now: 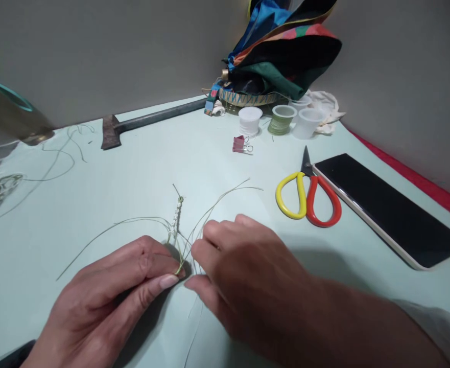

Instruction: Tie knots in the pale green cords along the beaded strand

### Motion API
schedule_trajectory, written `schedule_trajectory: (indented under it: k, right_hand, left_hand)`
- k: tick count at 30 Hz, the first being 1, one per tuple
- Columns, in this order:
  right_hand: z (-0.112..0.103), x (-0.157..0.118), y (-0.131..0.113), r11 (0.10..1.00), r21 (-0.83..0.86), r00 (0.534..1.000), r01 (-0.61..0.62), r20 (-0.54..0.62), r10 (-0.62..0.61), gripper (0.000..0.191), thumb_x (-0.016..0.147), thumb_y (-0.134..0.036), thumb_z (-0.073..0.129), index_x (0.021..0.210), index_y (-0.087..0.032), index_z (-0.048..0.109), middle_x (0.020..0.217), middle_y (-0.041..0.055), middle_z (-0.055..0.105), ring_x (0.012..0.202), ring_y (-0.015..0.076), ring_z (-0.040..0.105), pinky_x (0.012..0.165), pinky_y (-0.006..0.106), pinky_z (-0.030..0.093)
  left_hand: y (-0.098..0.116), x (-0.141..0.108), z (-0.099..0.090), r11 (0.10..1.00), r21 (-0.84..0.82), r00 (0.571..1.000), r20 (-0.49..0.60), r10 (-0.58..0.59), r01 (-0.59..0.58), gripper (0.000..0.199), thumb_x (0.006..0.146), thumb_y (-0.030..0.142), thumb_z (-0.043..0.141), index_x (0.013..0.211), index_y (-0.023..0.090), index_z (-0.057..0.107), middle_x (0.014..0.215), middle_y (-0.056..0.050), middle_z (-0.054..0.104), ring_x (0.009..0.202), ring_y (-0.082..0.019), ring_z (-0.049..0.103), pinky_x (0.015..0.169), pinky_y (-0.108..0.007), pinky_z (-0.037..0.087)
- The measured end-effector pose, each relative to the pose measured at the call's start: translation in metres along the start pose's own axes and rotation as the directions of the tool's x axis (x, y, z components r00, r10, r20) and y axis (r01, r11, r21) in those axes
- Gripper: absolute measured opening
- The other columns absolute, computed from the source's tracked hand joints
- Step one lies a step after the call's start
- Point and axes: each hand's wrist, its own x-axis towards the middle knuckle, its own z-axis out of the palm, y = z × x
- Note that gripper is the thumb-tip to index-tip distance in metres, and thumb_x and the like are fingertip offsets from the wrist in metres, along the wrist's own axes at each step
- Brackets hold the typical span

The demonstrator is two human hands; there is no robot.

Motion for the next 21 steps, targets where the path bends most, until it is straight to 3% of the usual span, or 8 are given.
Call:
schedule_trajectory:
  k: [4, 8, 13, 14, 15, 18, 21]
  right_hand:
    - [0.007, 0.000, -0.003, 1.000, -0.012, 0.999, 0.012, -0.042, -0.012, 0.016, 0.078, -0.005, 0.072, 0.075, -0.017, 0.062, 0.072, 0.0021, 0.061, 0.061, 0.0173, 0.050, 0.063, 0.035, 0.041]
    - [0.004, -0.002, 0.003, 0.996, 0.075, 0.997, 0.041, -0.070, -0.036, 0.017, 0.078, 0.000, 0.065, 0.072, -0.016, 0.063, 0.067, 0.0006, 0.059, 0.056, 0.0151, 0.046, 0.057, 0.033, 0.040]
    - [0.000, -0.009, -0.003, 0.995, 0.095, 0.999, 0.015, -0.039, -0.011, 0.019, 0.078, -0.001, 0.064, 0.095, -0.010, 0.069, 0.090, 0.0088, 0.072, 0.074, 0.0199, 0.061, 0.069, 0.035, 0.050]
    - [0.000, -0.009, -0.005, 0.998, 0.054, 0.997, 0.015, -0.075, -0.011, 0.019, 0.079, -0.003, 0.065, 0.096, -0.010, 0.070, 0.091, 0.0096, 0.072, 0.076, 0.0215, 0.063, 0.069, 0.036, 0.050]
    - [0.001, -0.009, -0.007, 1.000, 0.015, 0.992, -0.005, -0.123, 0.007, 0.014, 0.081, -0.003, 0.063, 0.089, -0.013, 0.069, 0.084, 0.0076, 0.071, 0.072, 0.0219, 0.062, 0.068, 0.037, 0.049]
    - [0.004, -0.007, -0.011, 0.999, -0.024, 0.994, -0.029, -0.102, 0.026, 0.024, 0.079, 0.001, 0.052, 0.073, -0.020, 0.062, 0.067, 0.0024, 0.064, 0.059, 0.0193, 0.056, 0.058, 0.035, 0.041]
    - [0.006, -0.007, -0.011, 0.999, -0.008, 0.993, -0.039, -0.111, 0.038, 0.024, 0.078, 0.000, 0.050, 0.070, -0.021, 0.059, 0.067, 0.0018, 0.062, 0.054, 0.0180, 0.054, 0.050, 0.034, 0.033]
  left_hand:
    - [-0.003, -0.001, -0.003, 1.000, 0.025, 1.000, -0.012, 0.008, -0.008, 0.023, 0.102, 0.018, 0.056, 0.098, 0.035, 0.071, 0.089, 0.007, 0.073, 0.081, -0.012, 0.070, 0.071, -0.016, 0.054]
    - [-0.010, -0.008, -0.008, 0.997, 0.068, 0.998, -0.058, -0.028, 0.032, 0.018, 0.102, 0.021, 0.061, 0.101, 0.036, 0.072, 0.092, 0.008, 0.072, 0.085, -0.012, 0.071, 0.074, -0.015, 0.057]
    - [-0.016, -0.015, -0.009, 0.993, 0.000, 0.986, -0.117, -0.119, 0.119, 0.012, 0.099, 0.026, 0.067, 0.102, 0.036, 0.074, 0.098, 0.006, 0.071, 0.094, -0.014, 0.070, 0.080, -0.016, 0.060]
    - [-0.017, -0.016, -0.009, 0.991, -0.002, 0.984, -0.122, -0.131, 0.132, 0.011, 0.099, 0.028, 0.067, 0.102, 0.037, 0.075, 0.097, 0.006, 0.072, 0.094, -0.015, 0.070, 0.080, -0.016, 0.060]
    - [-0.018, -0.016, -0.008, 0.992, 0.001, 0.983, -0.135, -0.127, 0.128, 0.011, 0.099, 0.031, 0.067, 0.101, 0.038, 0.075, 0.095, 0.006, 0.072, 0.092, -0.015, 0.070, 0.078, -0.016, 0.061]
    - [-0.018, -0.016, -0.006, 0.992, 0.023, 0.980, -0.157, -0.121, 0.126, 0.012, 0.097, 0.036, 0.067, 0.099, 0.041, 0.077, 0.091, 0.005, 0.074, 0.087, -0.015, 0.071, 0.076, -0.017, 0.063]
    - [-0.015, -0.010, -0.003, 0.998, 0.006, 0.982, -0.175, -0.068, 0.070, 0.012, 0.090, 0.037, 0.073, 0.098, 0.038, 0.082, 0.081, -0.001, 0.075, 0.081, -0.024, 0.073, 0.066, -0.028, 0.067]
